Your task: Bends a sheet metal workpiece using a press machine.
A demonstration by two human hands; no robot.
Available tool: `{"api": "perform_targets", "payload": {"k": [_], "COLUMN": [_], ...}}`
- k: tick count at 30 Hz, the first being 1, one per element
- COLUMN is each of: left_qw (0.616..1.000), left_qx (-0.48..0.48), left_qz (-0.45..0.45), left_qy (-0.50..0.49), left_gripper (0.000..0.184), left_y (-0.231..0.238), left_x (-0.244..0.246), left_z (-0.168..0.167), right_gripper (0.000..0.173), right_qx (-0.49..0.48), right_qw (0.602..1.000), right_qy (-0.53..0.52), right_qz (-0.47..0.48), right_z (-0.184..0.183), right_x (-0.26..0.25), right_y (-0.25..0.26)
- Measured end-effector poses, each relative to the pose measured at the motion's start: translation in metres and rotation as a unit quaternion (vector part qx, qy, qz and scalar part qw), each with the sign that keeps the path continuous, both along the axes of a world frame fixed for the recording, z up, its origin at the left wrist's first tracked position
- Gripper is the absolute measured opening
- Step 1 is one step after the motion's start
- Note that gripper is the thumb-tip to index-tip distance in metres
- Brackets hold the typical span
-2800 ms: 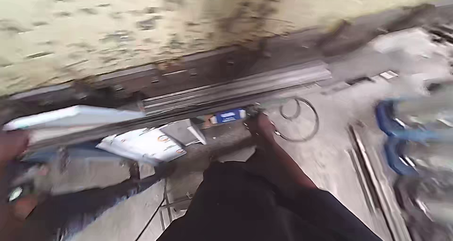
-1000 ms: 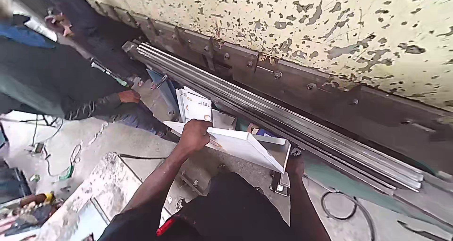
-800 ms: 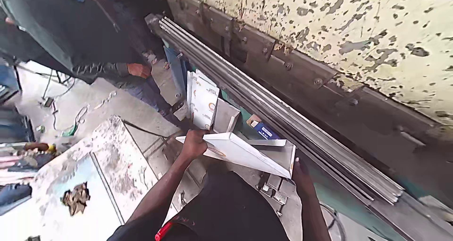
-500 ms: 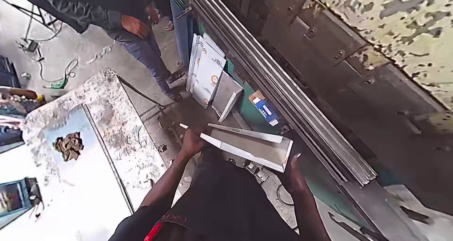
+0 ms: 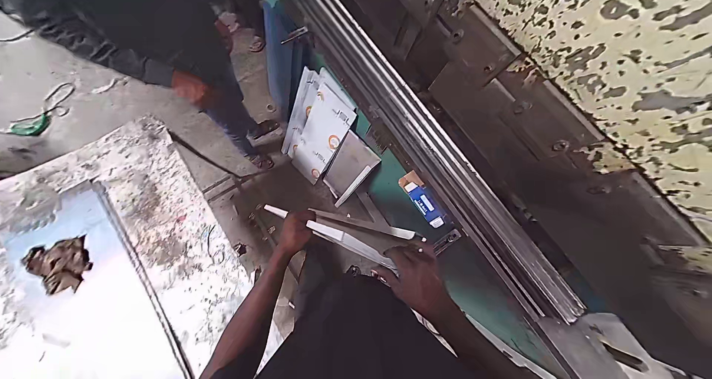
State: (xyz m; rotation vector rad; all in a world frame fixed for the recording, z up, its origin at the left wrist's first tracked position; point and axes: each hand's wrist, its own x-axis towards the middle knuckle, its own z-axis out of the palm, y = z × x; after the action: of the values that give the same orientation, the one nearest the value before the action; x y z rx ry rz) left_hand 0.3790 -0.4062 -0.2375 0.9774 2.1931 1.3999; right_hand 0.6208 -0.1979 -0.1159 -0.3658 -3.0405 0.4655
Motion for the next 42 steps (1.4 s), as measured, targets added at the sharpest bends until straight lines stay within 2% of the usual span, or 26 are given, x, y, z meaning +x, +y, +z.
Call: {"api": "perform_targets", "payload": {"k": [1, 3, 6, 7, 9, 12, 15, 17, 20, 22, 25, 29, 31, 33, 38, 40, 42], "left_qw": [1.000, 0.998, 0.971, 0.959, 0.953, 0.967, 0.968, 0.964, 0.948, 0.931, 0.913, 0.891, 0.887, 0.885, 0.879, 0.875, 0.872], "left_qx": [-0.008, -0.053, -0.234, -0.278, -0.290, -0.235, -0.222, -0.221, -0.248, -0.276, -0.317, -0.378, -0.383, -0.389, -0.412, -0.420, -0.429], "left_qz": [0.006, 0.029, 0.051, 0.061, 0.079, 0.085, 0.084, 0.096, 0.130, 0.151, 0.159, 0.158, 0.160, 0.155, 0.124, 0.119, 0.111], "left_qy": [-0.003, -0.005, 0.018, 0.011, -0.031, -0.050, -0.079, -0.110, -0.148, -0.186, -0.202, -0.195, -0.204, -0.203, -0.206, -0.208, -0.207], "left_gripper": [0.011, 0.010, 0.049, 0.056, 0.056, 0.041, 0.035, 0.032, 0.028, 0.025, 0.025, 0.025, 0.025, 0.025, 0.025, 0.026, 0.026], "left_y": [0.000, 0.004, 0.009, 0.008, -0.006, -0.037, -0.079, -0.106, -0.133, -0.143, -0.145, -0.132, -0.129, -0.124, -0.111, -0.106, -0.099], "left_x": [-0.018, -0.054, -0.110, -0.126, -0.146, -0.155, -0.143, -0.131, -0.111, -0.098, -0.081, -0.068, -0.060, -0.056, -0.056, -0.058, -0.060], "left_z": [-0.008, -0.025, -0.038, -0.038, -0.038, -0.048, -0.065, -0.072, -0.077, -0.079, -0.076, -0.062, -0.057, -0.057, -0.056, -0.057, -0.059], "right_gripper": [0.040, 0.041, 0.042, 0.045, 0.054, 0.057, 0.051, 0.039, 0.037, 0.040, 0.045, 0.046, 0.045, 0.044, 0.040, 0.038, 0.037], "right_qx": [-0.036, -0.169, -0.268, -0.284, -0.325, -0.399, -0.493, -0.530, -0.609, -0.636, -0.643, -0.657, -0.671, -0.684, -0.692, -0.678, -0.657], "right_qw": [0.999, 0.973, 0.940, 0.934, 0.915, 0.864, 0.776, 0.705, 0.551, 0.462, 0.373, 0.290, 0.260, 0.250, 0.254, 0.268, 0.278], "right_qy": [-0.029, -0.124, -0.162, -0.163, -0.169, -0.169, -0.128, -0.106, -0.032, 0.029, 0.081, 0.110, 0.121, 0.124, 0.131, 0.143, 0.159], "right_qz": [-0.025, -0.097, -0.131, -0.139, -0.172, -0.257, -0.372, -0.459, -0.570, -0.618, -0.664, -0.687, -0.683, -0.674, -0.663, -0.669, -0.683], "right_z": [-0.003, -0.012, -0.056, -0.077, -0.122, -0.182, -0.228, -0.242, -0.259, -0.278, -0.307, -0.302, -0.293, -0.276, -0.230, -0.224, -0.235], "right_x": [-0.021, -0.067, -0.147, -0.175, -0.225, -0.285, -0.313, -0.323, -0.321, -0.311, -0.293, -0.277, -0.266, -0.259, -0.240, -0.233, -0.227], "right_y": [-0.005, -0.011, -0.016, -0.021, -0.033, -0.049, -0.060, -0.059, -0.047, -0.040, -0.028, -0.019, -0.019, -0.012, 0.005, 0.012, 0.023]}}
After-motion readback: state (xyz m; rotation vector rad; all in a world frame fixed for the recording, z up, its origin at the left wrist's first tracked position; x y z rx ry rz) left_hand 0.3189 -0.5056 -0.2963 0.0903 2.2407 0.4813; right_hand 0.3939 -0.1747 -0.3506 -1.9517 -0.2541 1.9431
